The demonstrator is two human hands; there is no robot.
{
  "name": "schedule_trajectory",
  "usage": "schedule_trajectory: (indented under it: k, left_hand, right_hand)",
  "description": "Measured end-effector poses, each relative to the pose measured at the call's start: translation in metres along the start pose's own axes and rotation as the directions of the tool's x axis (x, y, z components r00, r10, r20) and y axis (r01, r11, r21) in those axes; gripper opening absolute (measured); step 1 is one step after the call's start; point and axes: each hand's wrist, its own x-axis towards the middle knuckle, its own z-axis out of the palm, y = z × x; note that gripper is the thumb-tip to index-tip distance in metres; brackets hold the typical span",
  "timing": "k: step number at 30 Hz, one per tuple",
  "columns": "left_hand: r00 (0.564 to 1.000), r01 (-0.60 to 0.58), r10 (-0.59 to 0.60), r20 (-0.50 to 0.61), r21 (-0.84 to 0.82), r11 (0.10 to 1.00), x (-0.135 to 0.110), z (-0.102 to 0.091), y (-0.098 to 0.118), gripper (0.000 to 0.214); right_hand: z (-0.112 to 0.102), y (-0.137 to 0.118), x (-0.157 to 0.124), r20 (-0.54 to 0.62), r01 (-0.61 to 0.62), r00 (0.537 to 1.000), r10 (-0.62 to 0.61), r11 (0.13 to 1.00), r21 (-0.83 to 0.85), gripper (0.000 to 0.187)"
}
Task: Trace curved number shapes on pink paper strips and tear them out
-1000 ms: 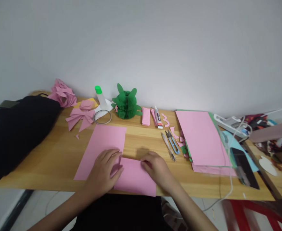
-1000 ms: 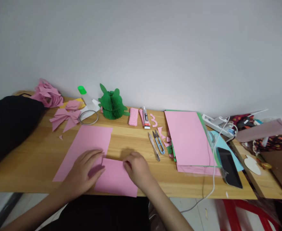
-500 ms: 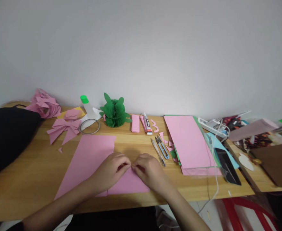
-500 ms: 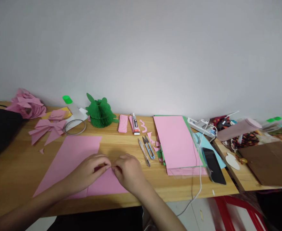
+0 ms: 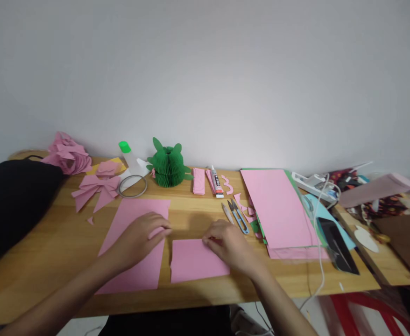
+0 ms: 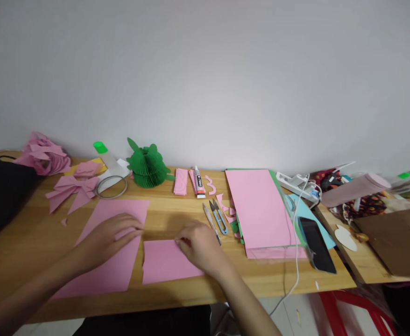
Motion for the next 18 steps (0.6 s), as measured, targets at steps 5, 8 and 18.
schedule_trajectory:
  k: [5, 8, 18]
  left_hand:
    - [0.968, -0.159, 0.161, 0.194, -0.026, 0.987, 0.013, 0.021, 0.028, 0.037]
    - [0.956, -0.179, 0.176, 0.235, -0.005, 0.984, 0.014, 0.023, 0.029, 0.039]
    - [0.910, 0.394, -0.405, 0.087, -0.478, 0.785, -0.002, -0.006, -0.001, 0.038]
  right_hand:
    - [0.012, -0.018, 0.014, 0.078, 0.153, 0.986, -0.146, 0.985, -0.084, 0.014]
    - [0.007, -0.017, 0.012, 0.108, 0.144, 0.986, -0.131, 0.981, -0.133, 0.015]
    - [-0.016, 0.056, -0.028, -0.153, -0.291, 0.932, 0.330, 0.929, 0.231, 0.030]
